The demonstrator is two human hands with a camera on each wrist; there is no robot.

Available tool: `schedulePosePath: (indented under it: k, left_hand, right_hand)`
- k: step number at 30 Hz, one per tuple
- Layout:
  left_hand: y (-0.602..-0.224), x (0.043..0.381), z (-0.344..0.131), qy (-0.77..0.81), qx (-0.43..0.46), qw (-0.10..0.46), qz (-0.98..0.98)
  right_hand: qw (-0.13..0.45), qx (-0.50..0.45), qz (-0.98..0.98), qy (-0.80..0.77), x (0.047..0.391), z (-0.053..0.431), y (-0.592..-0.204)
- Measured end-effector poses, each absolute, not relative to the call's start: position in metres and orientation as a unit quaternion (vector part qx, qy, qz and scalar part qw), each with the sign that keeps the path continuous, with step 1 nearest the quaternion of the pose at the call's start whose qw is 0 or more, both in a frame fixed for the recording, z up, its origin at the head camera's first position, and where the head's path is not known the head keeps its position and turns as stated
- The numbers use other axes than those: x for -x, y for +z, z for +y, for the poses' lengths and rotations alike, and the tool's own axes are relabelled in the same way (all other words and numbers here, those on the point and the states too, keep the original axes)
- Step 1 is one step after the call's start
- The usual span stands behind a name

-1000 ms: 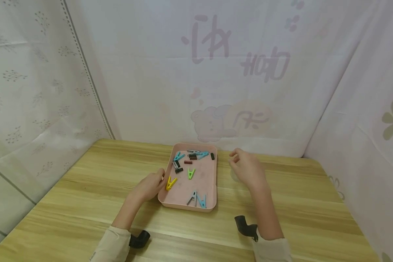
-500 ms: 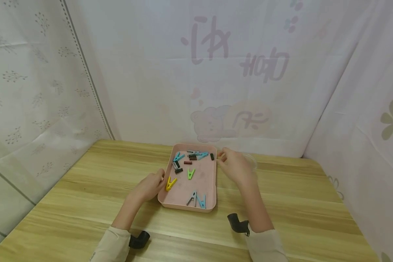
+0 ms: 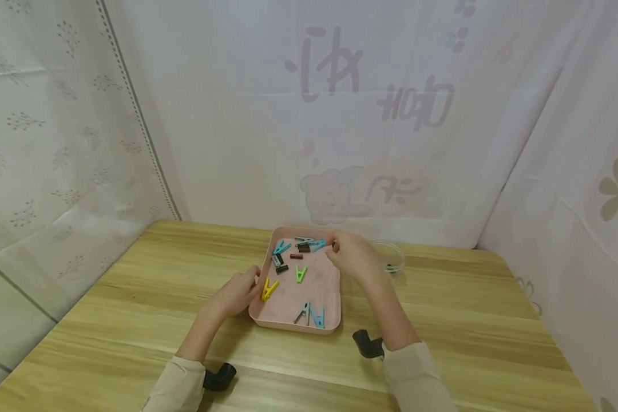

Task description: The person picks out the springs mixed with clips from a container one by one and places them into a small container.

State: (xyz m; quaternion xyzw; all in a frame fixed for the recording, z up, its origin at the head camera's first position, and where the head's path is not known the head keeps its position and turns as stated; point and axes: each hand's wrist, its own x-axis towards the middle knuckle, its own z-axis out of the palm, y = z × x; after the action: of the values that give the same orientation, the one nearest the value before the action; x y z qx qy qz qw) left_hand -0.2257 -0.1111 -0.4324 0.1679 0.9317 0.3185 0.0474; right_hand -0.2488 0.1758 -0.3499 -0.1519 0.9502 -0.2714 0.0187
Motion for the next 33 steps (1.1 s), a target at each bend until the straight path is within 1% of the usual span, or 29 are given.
schedulePosePath:
  k: [5,11,18,27,33]
  left_hand:
    - [-0.432,0.225,-0.113,0.324,-0.173,0.051,0.929]
    - [-0.433,0.224,-0.113,0.330,-0.180,0.050,0.925]
    - [-0.435,0.225,-0.113,0.326,-0.188,0.045,0.925]
    - [-0.434,0.224,-0.112,0.331,-0.188,0.048,0.924]
    - [-0.432,0.222,-0.112,0.336,-0.191,0.056,0.921]
  right_hand:
    - [0.024,0.160,0.956,-0.244,0.256,0.170,-0.351]
    - [0.045,0.171,0.949,-0.263,0.263,0.165,-0.356]
    - [0.045,0.195,0.946,-0.256,0.269,0.156,-0.359]
    - [0.074,0.207,0.935,-0.279,0.275,0.149,-0.363]
    - [0.085,0.214,0.938,-0.259,0.281,0.142,-0.364]
